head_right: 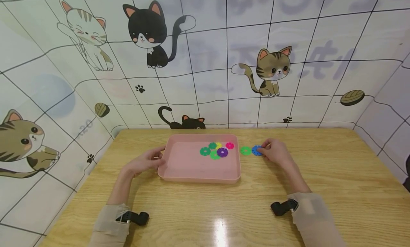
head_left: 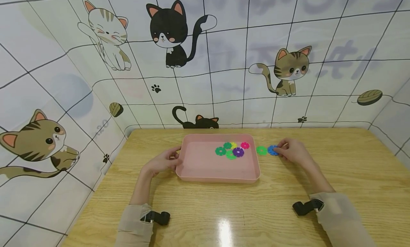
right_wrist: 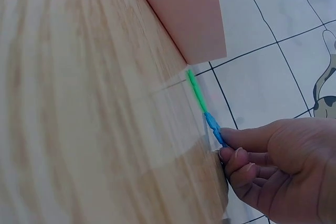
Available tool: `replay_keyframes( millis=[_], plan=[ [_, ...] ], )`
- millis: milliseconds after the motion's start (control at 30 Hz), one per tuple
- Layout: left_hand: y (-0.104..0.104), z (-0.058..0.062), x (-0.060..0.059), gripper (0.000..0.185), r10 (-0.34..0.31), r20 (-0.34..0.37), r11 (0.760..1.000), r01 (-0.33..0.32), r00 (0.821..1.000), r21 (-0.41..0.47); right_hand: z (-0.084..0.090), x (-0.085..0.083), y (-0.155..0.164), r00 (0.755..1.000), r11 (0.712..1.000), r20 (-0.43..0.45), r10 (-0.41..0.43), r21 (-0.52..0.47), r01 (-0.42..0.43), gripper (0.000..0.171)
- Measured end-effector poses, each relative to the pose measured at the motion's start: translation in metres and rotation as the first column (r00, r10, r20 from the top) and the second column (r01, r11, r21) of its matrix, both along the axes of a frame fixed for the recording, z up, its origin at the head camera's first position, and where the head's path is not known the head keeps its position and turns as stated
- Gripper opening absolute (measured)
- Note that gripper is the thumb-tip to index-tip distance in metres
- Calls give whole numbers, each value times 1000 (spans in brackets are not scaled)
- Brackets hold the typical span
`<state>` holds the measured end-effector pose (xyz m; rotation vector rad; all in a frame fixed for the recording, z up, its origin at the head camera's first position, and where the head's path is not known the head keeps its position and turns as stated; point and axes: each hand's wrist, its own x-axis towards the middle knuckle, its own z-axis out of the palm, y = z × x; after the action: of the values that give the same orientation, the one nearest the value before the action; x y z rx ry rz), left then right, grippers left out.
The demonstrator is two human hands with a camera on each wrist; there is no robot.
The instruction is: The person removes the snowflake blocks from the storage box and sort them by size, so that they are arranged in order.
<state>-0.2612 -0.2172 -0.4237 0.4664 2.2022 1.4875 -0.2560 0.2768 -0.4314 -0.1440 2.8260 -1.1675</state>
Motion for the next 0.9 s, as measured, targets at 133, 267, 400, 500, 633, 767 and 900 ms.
replay_keyframes(
  millis=[133, 267, 400, 500, 633, 767, 900],
  plan=[
    [0, 0, 0, 67, -2, 6, 1000, 2, 1000, 9, 1, 0, 0, 1000, 1000, 4, -1, -25, 1, 27],
    [0, 0, 0, 67, 0, 9, 1000, 0, 1000, 15, 1, 0, 1, 1000, 999, 9, 4, -53, -3, 31],
    [0, 0, 0, 68, 7, 11, 1000, -7, 1000, 8, 1, 0, 3, 1000, 997, 7, 2, -77, -1, 35],
    [0, 0, 0, 69, 10, 13, 1000, -10, 1000, 3, 3, 0, 3, 1000, 998, -18, -15, -65, 14, 37],
    [0, -1, 0, 69, 9, 8, 1000, -9, 1000, -3, 8, 2, 0, 997, 999, -67, -31, -35, 29, 38],
    [-1, -1, 0, 68, 9, 0, 1000, -9, 1000, -10, 14, 5, -3, 995, 998, -94, -32, -52, 27, 38],
    [-1, 0, 1, 68, 7, 1, 1000, -7, 1000, -8, 19, 7, -9, 991, 998, -131, -24, -60, 16, 37]
  ],
)
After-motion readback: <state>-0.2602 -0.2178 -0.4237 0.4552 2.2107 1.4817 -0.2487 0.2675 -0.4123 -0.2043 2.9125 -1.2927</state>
